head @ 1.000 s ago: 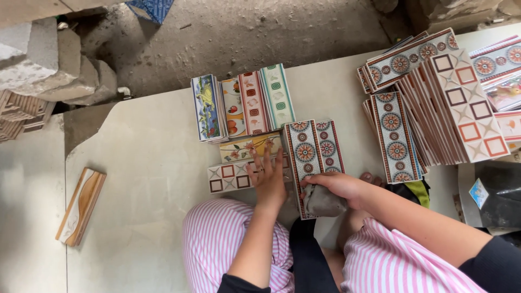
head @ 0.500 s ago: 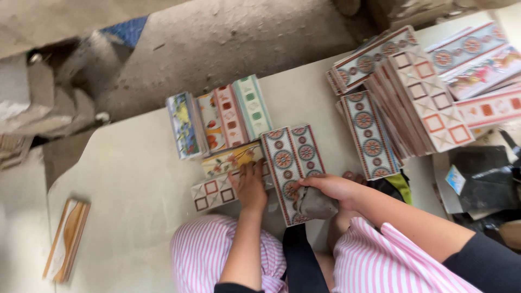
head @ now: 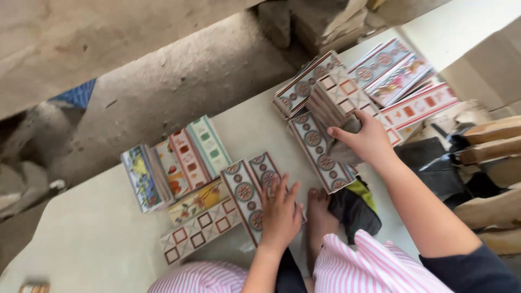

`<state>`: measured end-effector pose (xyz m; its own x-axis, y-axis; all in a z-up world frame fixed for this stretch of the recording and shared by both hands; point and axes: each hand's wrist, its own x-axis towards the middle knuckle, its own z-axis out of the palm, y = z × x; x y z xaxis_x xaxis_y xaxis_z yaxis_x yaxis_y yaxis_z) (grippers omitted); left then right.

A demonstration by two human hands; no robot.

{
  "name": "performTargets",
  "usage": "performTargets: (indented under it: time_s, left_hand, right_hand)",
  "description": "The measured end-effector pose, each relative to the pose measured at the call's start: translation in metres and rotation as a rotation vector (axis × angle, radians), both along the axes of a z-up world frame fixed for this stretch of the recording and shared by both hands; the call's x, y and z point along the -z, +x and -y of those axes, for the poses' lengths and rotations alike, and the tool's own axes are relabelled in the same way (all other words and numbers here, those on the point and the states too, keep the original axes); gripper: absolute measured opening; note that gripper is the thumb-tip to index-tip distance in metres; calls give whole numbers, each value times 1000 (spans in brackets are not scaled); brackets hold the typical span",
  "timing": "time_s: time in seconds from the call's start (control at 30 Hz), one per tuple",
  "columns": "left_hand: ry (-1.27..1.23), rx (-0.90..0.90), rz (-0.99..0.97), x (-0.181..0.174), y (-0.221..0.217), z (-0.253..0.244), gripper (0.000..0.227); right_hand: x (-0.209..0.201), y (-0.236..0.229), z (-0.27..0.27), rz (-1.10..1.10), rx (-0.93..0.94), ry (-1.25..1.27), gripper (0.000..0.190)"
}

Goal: The person sits on the floor and wipes the surface of rectangular ceramic tiles with a cloth. They handle the tiles one by one, wiping them and placing them into a stack.

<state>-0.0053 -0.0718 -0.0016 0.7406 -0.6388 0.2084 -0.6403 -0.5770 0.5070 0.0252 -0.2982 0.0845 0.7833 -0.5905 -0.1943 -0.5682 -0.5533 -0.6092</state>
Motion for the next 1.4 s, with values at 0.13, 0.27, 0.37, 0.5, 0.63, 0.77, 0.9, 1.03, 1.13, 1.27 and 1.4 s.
performTargets:
  time_s: [0.13, 0.27, 0.37, 0.5, 0.63, 0.77, 0.9, 1.03, 1.13, 1.27, 1.4]
  left_hand:
    - [-39, 167, -98, 5, 5, 21, 37]
    - [100, 113, -137, 16, 22, 11, 34]
    - [130, 91, -175, 23, 21, 0, 34]
    - [-9, 117, -111, 14, 24, -2, 28]
    - [3, 65, -239, 11, 23, -2, 29]
    - [-118, 84, -199, 18, 21, -9, 29]
    - [-570, 82, -282, 18, 16, -19, 34]
    - [-965, -76, -613, 11, 12, -28, 60]
    - [-1308, -121, -826, -5, 8, -43, 90]
    - [-1681, -102, -1225, 0, -7, -69, 72]
    - [-1680, -139, -1655, 5, -9, -83, 79]
  right_hand:
    - [15, -6, 23, -272, 16, -401, 51]
    - [15, -6, 23, -625, -9, -425, 89]
    - [9, -8, 20, -672, -55, -445, 86]
    - [12, -5, 28, -586, -31, -427, 84]
    - [-8, -8, 29, -556, -24, -347, 65]
    - [-16, -9, 13, -417, -85, -315, 62]
    - [-20, -3, -32, -273, -256, 6, 50]
    - [-10, -5, -93, -317, -447, 82, 69]
    - [-11, -14, -141, -327, -621, 127, 73]
    - [0, -24, -173, -463, -1024, 8, 95]
    - [4, -18, -178, -615, -1282, -229, 58]
